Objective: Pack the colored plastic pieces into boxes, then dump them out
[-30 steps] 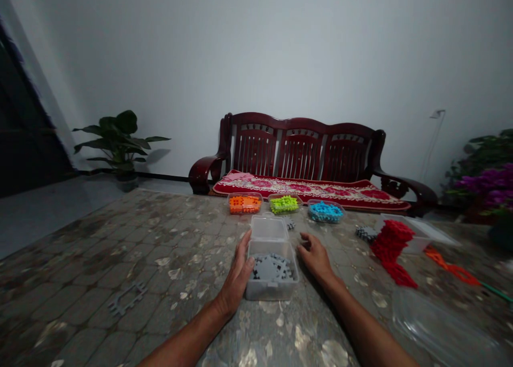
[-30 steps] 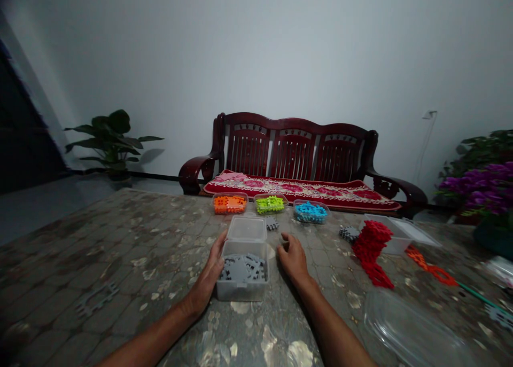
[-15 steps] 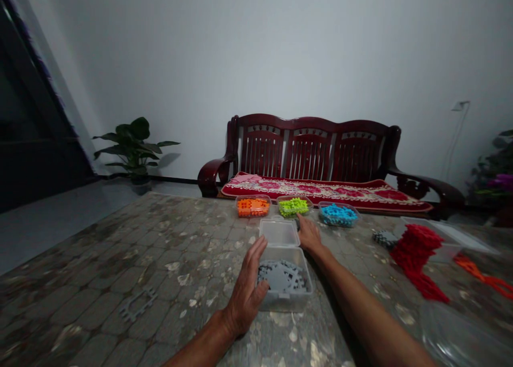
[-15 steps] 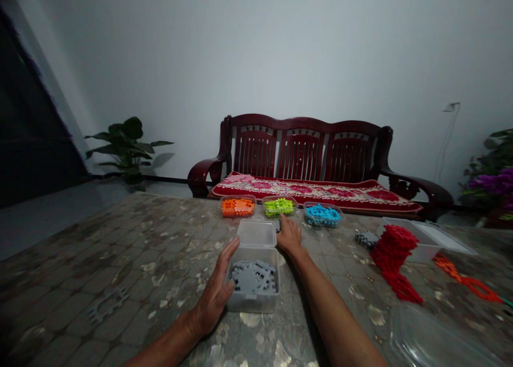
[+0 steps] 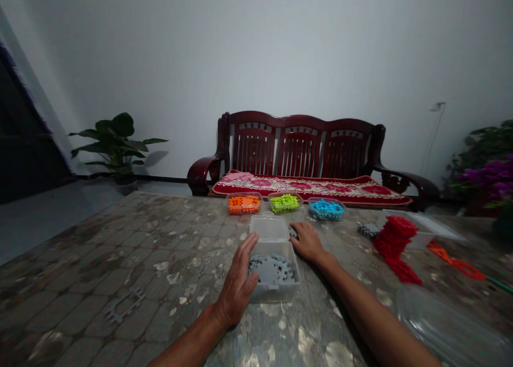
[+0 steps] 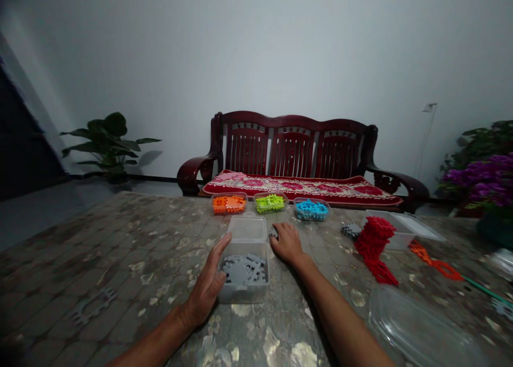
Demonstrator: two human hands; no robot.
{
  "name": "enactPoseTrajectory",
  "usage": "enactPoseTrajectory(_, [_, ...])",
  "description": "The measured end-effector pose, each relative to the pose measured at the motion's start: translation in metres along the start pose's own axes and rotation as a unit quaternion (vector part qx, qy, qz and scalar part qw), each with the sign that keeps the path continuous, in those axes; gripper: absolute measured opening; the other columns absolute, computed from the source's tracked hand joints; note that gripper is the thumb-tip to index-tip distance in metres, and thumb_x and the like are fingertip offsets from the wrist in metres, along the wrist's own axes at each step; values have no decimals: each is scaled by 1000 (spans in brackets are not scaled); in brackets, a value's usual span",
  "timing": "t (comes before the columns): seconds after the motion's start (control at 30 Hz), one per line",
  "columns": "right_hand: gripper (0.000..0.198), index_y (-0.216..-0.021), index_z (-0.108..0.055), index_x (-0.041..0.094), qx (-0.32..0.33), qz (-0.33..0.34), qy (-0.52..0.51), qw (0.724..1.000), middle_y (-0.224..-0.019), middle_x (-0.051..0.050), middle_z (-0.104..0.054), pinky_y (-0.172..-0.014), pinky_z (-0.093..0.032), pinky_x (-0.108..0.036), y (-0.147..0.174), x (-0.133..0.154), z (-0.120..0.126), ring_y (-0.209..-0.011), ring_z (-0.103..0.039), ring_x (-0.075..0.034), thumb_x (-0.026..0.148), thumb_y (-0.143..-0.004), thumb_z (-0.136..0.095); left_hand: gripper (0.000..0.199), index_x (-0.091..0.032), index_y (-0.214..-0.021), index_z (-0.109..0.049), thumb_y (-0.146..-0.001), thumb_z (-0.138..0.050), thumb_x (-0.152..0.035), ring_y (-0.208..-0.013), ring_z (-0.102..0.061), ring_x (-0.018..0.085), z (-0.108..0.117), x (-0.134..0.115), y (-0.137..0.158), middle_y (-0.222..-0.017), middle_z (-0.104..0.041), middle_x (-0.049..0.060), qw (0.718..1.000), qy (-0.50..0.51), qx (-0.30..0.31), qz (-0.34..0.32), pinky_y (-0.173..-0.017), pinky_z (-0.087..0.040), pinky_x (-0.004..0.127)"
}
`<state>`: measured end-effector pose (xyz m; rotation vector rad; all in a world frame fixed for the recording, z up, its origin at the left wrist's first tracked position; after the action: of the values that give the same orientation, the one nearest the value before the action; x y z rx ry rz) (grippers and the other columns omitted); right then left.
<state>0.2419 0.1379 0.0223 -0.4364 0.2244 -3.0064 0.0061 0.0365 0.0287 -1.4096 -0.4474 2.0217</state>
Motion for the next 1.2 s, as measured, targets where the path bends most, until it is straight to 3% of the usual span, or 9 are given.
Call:
enactPoseTrajectory(0.23, [54, -134, -60, 17, -48, 67, -116, 990, -133, -12, -63, -111, -38, -44, 53, -40, 3, -126, -54, -28, 27, -81, -60, 62, -28, -158, -26, -103, -34, -56, -152, -24, 32, 1, -1, -1, -164, -29, 10, 1000, -6, -6, -4, -125, -17, 53])
enactPoseTrajectory(0.43, [71, -138, -58, 19, -107, 47, -211, 971, -137, -14, -62, -112, -40, -51, 72, -62, 6, -128, -56, -32, 35, -70, -72, 64, -26, -158, -27, -103, -34, -57, -152, -25, 33, 2, 1, -2, -164, -29, 11, 1000, -13, -5, -7, -125, -17, 53])
enactPoseTrajectory(0.83, [50, -121, -69, 19, -176, -1, -150, 973, -116, -12, -73, -99, -50, -48, 83, -64, 23, -109, -66, -30, 44, -78, -65, 62, -27, -158, -26, -103, -33, -56, -152, -25, 32, 1, -1, -2, -164, -29, 11, 1000, -22, -3, -20, -125, -18, 53])
enactPoseTrajectory(1.03, [51, -123, -67, 21, -224, 3, -185, 957, -111, -11, -75, -96, -52, -49, 84, -53, 40, -104, -68, -30, 42, -77, -69, 63, -26, -158, -25, -103, -33, -56, -152, -26, 32, 1, -2, -2, -164, -29, 12, 999, -24, -4, -23, -124, -19, 54])
enactPoseTrajectory(1.2, [51, -127, -64, 22, -216, 68, -264, 937, -115, -10, -74, -91, -55, -45, 89, -2, 66, -103, -69, -27, 38, -79, -70, 62, -26, -158, -25, -104, -33, -54, -152, -25, 32, 0, -2, -2, -163, -29, 13, 999, -32, -5, -24, -125, -18, 54])
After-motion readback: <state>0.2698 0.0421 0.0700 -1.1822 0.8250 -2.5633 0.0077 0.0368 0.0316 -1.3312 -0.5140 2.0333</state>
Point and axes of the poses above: each hand's wrist, its own y-axis away from the middle knuckle, its own z-axis out of the back of the hand, x = y × z, the point moved 7 cm from there along -y, towards the middle knuckle
